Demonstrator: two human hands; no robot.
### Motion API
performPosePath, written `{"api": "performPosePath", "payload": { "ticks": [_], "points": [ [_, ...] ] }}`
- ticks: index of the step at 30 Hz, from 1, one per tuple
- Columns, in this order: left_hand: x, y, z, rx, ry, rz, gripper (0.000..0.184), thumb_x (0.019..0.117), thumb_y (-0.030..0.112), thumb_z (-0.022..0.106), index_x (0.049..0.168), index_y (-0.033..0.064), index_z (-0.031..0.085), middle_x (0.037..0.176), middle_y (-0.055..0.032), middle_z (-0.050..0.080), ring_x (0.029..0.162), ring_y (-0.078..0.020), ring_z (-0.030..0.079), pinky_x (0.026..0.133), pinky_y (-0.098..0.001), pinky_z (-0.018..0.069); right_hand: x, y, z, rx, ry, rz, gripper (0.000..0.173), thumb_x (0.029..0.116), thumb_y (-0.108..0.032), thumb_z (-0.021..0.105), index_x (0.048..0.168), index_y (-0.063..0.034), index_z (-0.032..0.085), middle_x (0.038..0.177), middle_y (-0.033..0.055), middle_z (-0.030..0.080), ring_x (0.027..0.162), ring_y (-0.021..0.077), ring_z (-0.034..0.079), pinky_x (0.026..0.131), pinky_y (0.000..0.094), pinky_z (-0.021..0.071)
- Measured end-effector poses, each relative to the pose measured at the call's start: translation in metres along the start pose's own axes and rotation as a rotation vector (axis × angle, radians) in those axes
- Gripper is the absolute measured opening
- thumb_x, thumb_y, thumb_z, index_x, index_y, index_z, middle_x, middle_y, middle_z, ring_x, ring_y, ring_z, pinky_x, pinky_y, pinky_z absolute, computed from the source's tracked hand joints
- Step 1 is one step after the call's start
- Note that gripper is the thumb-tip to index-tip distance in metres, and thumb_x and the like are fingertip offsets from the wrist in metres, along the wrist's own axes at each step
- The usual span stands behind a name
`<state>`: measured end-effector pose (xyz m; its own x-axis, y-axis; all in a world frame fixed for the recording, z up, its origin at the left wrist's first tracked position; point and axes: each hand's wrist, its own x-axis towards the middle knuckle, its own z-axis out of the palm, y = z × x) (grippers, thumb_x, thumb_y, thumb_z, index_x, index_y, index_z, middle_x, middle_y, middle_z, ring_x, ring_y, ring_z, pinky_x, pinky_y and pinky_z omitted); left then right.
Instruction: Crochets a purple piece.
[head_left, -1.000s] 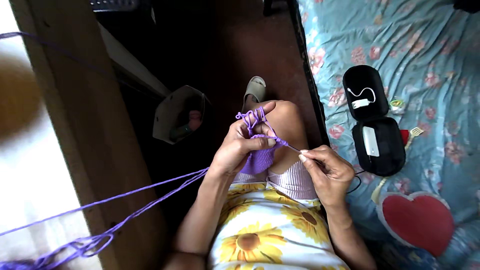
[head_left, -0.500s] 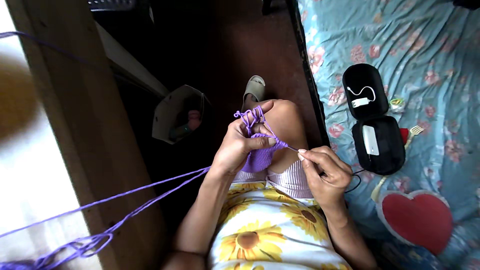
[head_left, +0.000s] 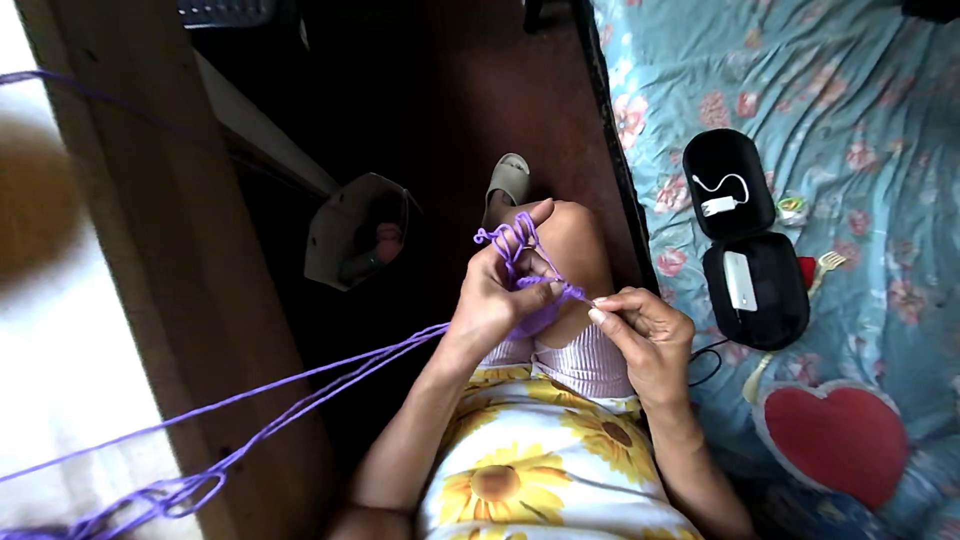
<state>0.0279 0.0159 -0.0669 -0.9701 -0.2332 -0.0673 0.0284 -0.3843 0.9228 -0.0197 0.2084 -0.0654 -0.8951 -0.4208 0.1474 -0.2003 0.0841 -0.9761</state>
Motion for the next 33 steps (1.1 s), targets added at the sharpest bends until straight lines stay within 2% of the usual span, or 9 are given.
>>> {"api": "performPosePath", "payload": {
  "ticks": [5, 7, 8, 10, 12, 16, 20, 25, 33],
  "points": [
    [-0.007, -0.03, 0.024, 0.287, 0.103, 0.413, 0.055, 0.0842, -0.007, 0.067, 0.138, -0.0063, 0.055, 0.095, -0.0029, 0.072, 0.078, -0.0027, 0.067, 0.075, -0.0219, 0.0586, 0.002, -0.004, 0.009, -0.241, 0.078, -0.13, 0.007, 0.0882, 0.001, 0.07, 0.093, 0.0031, 0.074, 0.084, 0.0019, 0.069, 0.077, -0.0004, 0.066, 0.071, 0.0143, 0.0576],
    [-0.006, -0.039, 0.028, 0.297, 0.14, 0.557, 0.05, 0.0868, -0.006, 0.067, 0.136, -0.0039, 0.059, 0.095, -0.0047, 0.072, 0.082, -0.005, 0.068, 0.078, -0.0242, 0.0587, 0.006, -0.01, 0.007, -0.133, 0.04, -0.006, 0.009, 0.0892, 0.002, 0.068, 0.098, -0.0004, 0.071, 0.087, -0.0013, 0.071, 0.075, -0.0022, 0.066, 0.07, 0.0139, 0.0577],
    [-0.006, -0.042, 0.03, 0.271, 0.156, 0.582, 0.049, 0.0878, -0.005, 0.068, 0.136, 0.0005, 0.06, 0.095, -0.0037, 0.073, 0.084, -0.0058, 0.069, 0.08, -0.0255, 0.0592, 0.009, -0.013, 0.004, -0.002, 0.015, 0.102, 0.011, 0.0895, 0.002, 0.068, 0.098, -0.0048, 0.07, 0.084, -0.0039, 0.071, 0.068, -0.0036, 0.062, 0.063, 0.0124, 0.053],
    [-0.009, -0.04, 0.035, 0.175, 0.183, 0.551, 0.051, 0.0879, -0.004, 0.069, 0.136, 0.0093, 0.062, 0.094, 0.0008, 0.075, 0.083, -0.0047, 0.07, 0.078, -0.0252, 0.0597, 0.012, -0.013, 0.0, 0.311, -0.011, 0.3, 0.012, 0.0895, 0.002, 0.067, 0.095, -0.0081, 0.07, 0.074, -0.0025, 0.067, 0.054, -0.0037, 0.05, 0.048, 0.0118, 0.0393],
    [-0.011, -0.035, 0.037, 0.079, 0.202, 0.458, 0.056, 0.0866, -0.005, 0.07, 0.139, 0.011, 0.061, 0.093, 0.0027, 0.075, 0.08, -0.0045, 0.069, 0.075, -0.0245, 0.0595, 0.009, -0.011, 0.001, 0.376, 0.006, 0.317, 0.012, 0.0893, 0.003, 0.067, 0.095, -0.0074, 0.07, 0.075, -0.0009, 0.068, 0.053, -0.003, 0.05, 0.047, 0.0123, 0.0391],
    [-0.012, -0.026, 0.032, -0.047, 0.213, 0.319, 0.066, 0.0838, -0.008, 0.071, 0.146, 0.0084, 0.054, 0.092, 0.003, 0.074, 0.078, -0.0062, 0.069, 0.073, -0.0246, 0.0592, -0.003, -0.004, 0.005, -0.096, 0.128, -0.076, 0.009, 0.0875, 0.003, 0.07, 0.095, -0.0005, 0.071, 0.088, -0.0009, 0.072, 0.078, -0.0006, 0.068, 0.072, 0.0154, 0.0591],
    [-0.008, -0.018, 0.024, -0.111, 0.186, 0.258, 0.065, 0.085, -0.009, 0.068, 0.146, 0.0067, 0.053, 0.088, 0.0017, 0.073, 0.073, -0.0059, 0.067, 0.069, -0.0226, 0.0576, -0.007, 0.005, 0.007, -0.457, 0.216, -0.364, 0.007, 0.0906, -0.001, 0.069, 0.09, 0.0041, 0.073, 0.081, 0.0083, 0.068, 0.074, 0.0009, 0.062, 0.068, 0.0102, 0.0514],
    [-0.006, -0.008, 0.01, -0.135, 0.105, 0.156, 0.06, 0.0853, -0.009, 0.065, 0.143, 0.0043, 0.057, 0.086, -0.002, 0.072, 0.07, -0.0075, 0.066, 0.068, -0.0233, 0.0569, -0.006, 0.004, 0.005, -0.578, 0.212, -0.467, 0.008, 0.0916, -0.002, 0.068, 0.088, 0.0026, 0.074, 0.079, 0.0106, 0.066, 0.068, 0.0048, 0.06, 0.062, 0.0118, 0.0482],
    [-0.001, -0.002, -0.007, -0.304, 0.02, -0.049, 0.056, 0.0821, -0.008, 0.061, 0.137, 0.0004, 0.061, 0.077, -0.0005, 0.071, 0.064, -0.0055, 0.065, 0.064, -0.0218, 0.0576, -0.007, 0.006, -0.001, -0.552, 0.131, -0.487, 0.009, 0.0925, -0.002, 0.068, 0.089, 0.0021, 0.074, 0.079, 0.0107, 0.066, 0.071, 0.0057, 0.061, 0.064, 0.0123, 0.0495]
  ]
}}
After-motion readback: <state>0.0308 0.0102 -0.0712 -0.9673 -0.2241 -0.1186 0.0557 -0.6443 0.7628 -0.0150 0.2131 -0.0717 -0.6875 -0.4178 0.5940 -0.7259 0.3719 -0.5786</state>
